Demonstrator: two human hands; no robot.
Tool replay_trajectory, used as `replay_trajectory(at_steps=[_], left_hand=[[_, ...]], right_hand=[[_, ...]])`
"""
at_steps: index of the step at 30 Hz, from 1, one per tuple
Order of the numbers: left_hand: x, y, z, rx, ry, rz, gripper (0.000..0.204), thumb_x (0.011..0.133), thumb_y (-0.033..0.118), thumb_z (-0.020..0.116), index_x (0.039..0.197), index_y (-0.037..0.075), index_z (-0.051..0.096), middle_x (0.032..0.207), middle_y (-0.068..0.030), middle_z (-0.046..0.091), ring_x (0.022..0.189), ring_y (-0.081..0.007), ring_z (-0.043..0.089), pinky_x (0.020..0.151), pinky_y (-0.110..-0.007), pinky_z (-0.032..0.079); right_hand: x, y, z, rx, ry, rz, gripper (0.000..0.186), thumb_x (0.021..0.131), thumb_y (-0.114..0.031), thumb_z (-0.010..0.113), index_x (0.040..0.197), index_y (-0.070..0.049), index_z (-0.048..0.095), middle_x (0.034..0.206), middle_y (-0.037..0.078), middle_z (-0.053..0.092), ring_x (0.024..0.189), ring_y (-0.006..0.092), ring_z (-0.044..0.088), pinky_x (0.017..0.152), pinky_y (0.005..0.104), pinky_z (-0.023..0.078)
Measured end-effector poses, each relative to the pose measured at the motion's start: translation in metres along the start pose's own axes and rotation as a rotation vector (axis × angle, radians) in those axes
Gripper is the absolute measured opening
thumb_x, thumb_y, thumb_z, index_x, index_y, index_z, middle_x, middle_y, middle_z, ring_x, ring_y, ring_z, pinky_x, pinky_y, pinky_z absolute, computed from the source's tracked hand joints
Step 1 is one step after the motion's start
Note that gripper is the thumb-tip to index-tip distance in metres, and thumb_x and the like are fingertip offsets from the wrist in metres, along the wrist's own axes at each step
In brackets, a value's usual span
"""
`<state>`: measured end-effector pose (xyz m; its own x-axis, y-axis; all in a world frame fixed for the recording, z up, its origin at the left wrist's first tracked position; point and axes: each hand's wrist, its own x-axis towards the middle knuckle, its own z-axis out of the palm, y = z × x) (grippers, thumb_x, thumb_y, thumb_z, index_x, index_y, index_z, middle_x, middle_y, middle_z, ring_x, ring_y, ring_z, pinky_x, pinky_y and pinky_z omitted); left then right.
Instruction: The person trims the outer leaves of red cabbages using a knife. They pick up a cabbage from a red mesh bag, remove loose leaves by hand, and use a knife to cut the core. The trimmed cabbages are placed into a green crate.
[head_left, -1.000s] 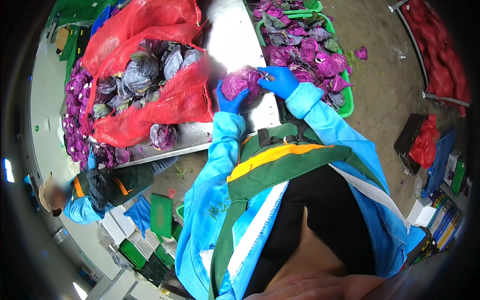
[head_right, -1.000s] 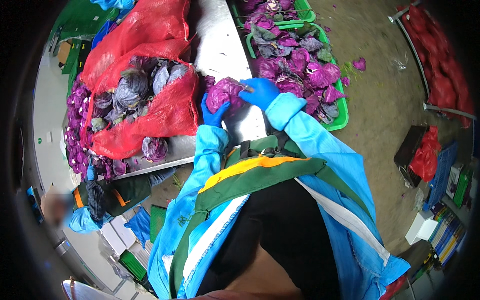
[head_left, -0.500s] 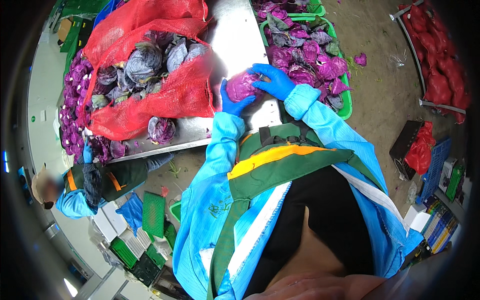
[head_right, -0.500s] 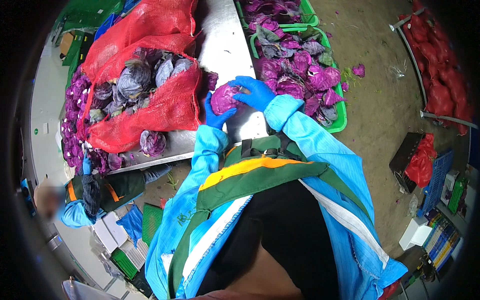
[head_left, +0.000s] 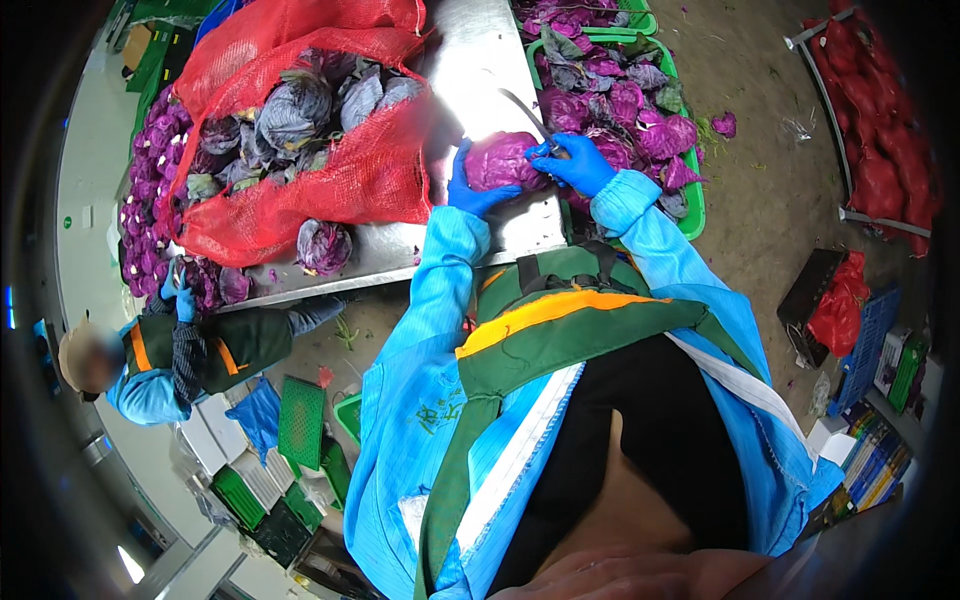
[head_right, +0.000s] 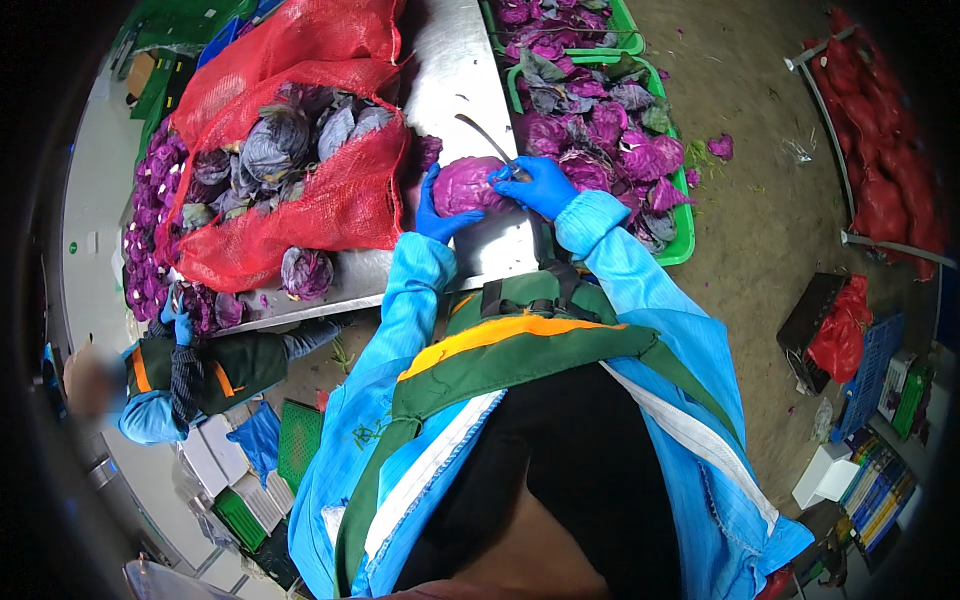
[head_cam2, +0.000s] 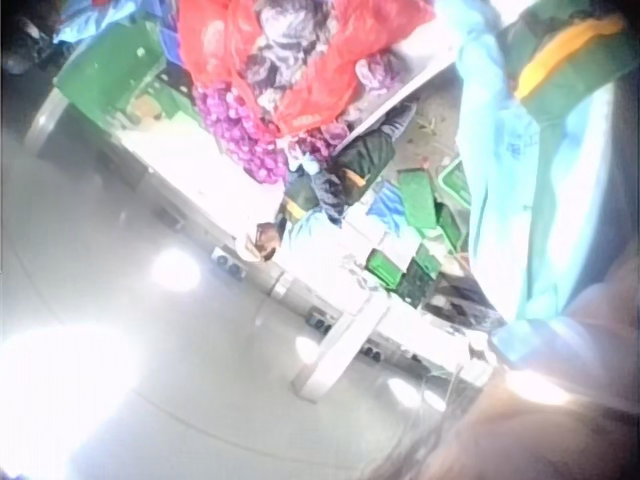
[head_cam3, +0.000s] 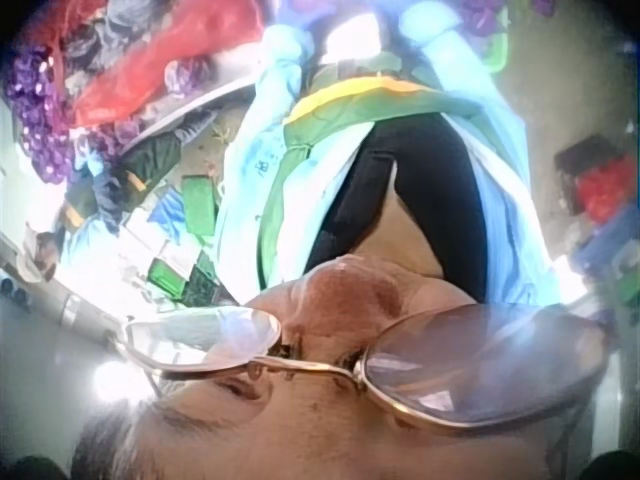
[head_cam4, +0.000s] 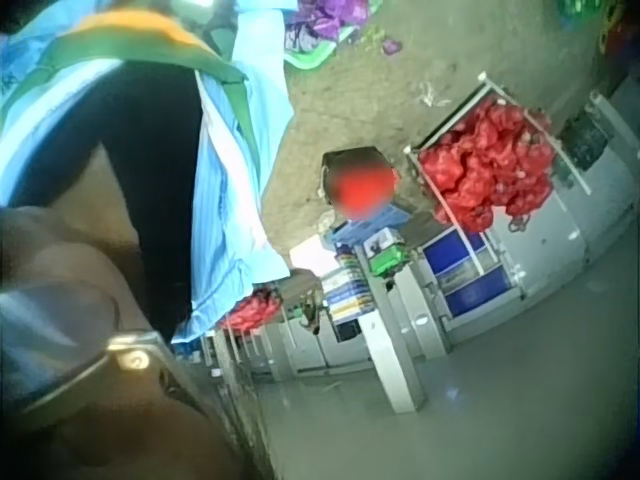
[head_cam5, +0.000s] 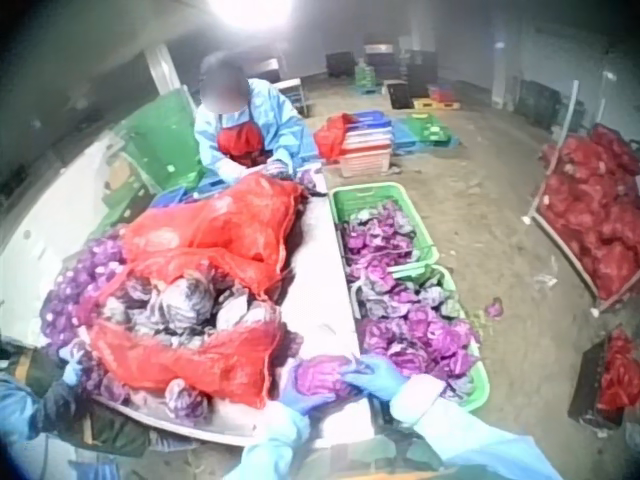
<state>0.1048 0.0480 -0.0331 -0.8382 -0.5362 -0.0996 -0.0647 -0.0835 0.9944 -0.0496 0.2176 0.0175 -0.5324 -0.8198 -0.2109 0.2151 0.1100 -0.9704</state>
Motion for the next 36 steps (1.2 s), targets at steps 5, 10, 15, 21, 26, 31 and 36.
replay_trajectory(at_steps=[5,10,15,21,26,31,36], left_hand=[[0.009,-0.031,-0.017,0.048,0.043,0.038,0.112,0.053,0.015,0.092,0.143,0.007,0.027,0.137,-0.0112,0.042,0.122,-0.0248,0.046,0.103,-0.038,0.041],[0.007,-0.035,-0.025,-0.114,0.07,0.031,0.107,0.057,0.02,0.09,0.142,0.002,0.027,0.133,-0.0143,0.044,0.119,-0.0259,0.048,0.101,-0.038,0.042],[0.004,-0.014,-0.02,-0.075,0.068,-0.034,0.113,0.052,0.021,0.092,0.142,0.003,0.026,0.134,-0.0152,0.043,0.12,-0.0277,0.048,0.101,-0.038,0.042],[-0.013,0.077,0.004,0.039,-0.051,0.336,0.134,0.045,0.027,0.095,0.147,0.006,0.011,0.146,-0.0167,0.029,0.132,-0.0309,0.035,0.109,-0.043,0.032],[-0.02,0.11,-0.015,0.201,0.015,0.593,0.139,0.043,0.031,0.095,0.147,0.006,0.006,0.145,-0.0179,0.028,0.133,-0.0311,0.034,0.109,-0.045,0.031],[-0.037,0.099,-0.066,-0.53,0.032,0.079,0.113,0.061,0.04,0.083,0.147,0.01,0.016,0.145,-0.014,0.032,0.132,-0.0307,0.036,0.11,-0.047,0.032],[-0.037,0.142,-0.107,-1.288,-0.261,0.29,0.079,0.084,0.064,0.033,0.142,0.011,0.031,0.142,-0.0158,0.037,0.128,-0.0359,0.04,0.109,-0.049,0.031]], right_hand=[[-0.018,0.003,-0.009,0.09,0.145,0.095,0.021,0.081,-0.016,0.073,0.097,-0.003,0.067,0.081,0.003,0.066,0.061,0.0075,0.054,0.05,0.0226,0.043],[-0.021,0.015,-0.016,0.002,0.211,0.045,0.04,0.082,-0.016,0.072,0.117,-0.002,0.058,0.1,0.009,0.066,0.074,0.0137,0.062,0.066,0.0263,0.05],[-0.003,0.026,0.018,0.119,0.2,0.16,0.054,0.084,-0.029,0.07,0.132,-0.011,0.05,0.082,0.004,0.061,0.058,0.0107,0.056,0.054,0.0257,0.047],[-0.006,0.015,0.03,0.768,0.137,0.327,0.054,0.092,-0.043,0.053,0.137,-0.015,0.045,0.103,0.001,0.057,0.081,0.0124,0.056,0.066,0.0268,0.048],[0.0,-0.047,0.068,0.946,-0.002,0.093,0.052,0.097,-0.031,0.045,0.144,-0.013,0.034,0.131,0.005,0.054,0.093,0.0132,0.061,0.077,0.0295,0.052],[0.012,-0.052,0.085,0.747,-0.209,-0.03,0.06,0.094,-0.02,0.051,0.145,-0.004,0.025,0.131,0.009,0.053,0.043,0.0018,0.033,0.04,0.0175,0.029],[0.019,-0.057,0.119,0.592,-0.387,0.03,0.062,0.092,-0.026,0.053,0.142,0.002,0.028,0.132,0.016,0.053,0.045,0.0024,0.036,0.04,0.0177,0.031]])
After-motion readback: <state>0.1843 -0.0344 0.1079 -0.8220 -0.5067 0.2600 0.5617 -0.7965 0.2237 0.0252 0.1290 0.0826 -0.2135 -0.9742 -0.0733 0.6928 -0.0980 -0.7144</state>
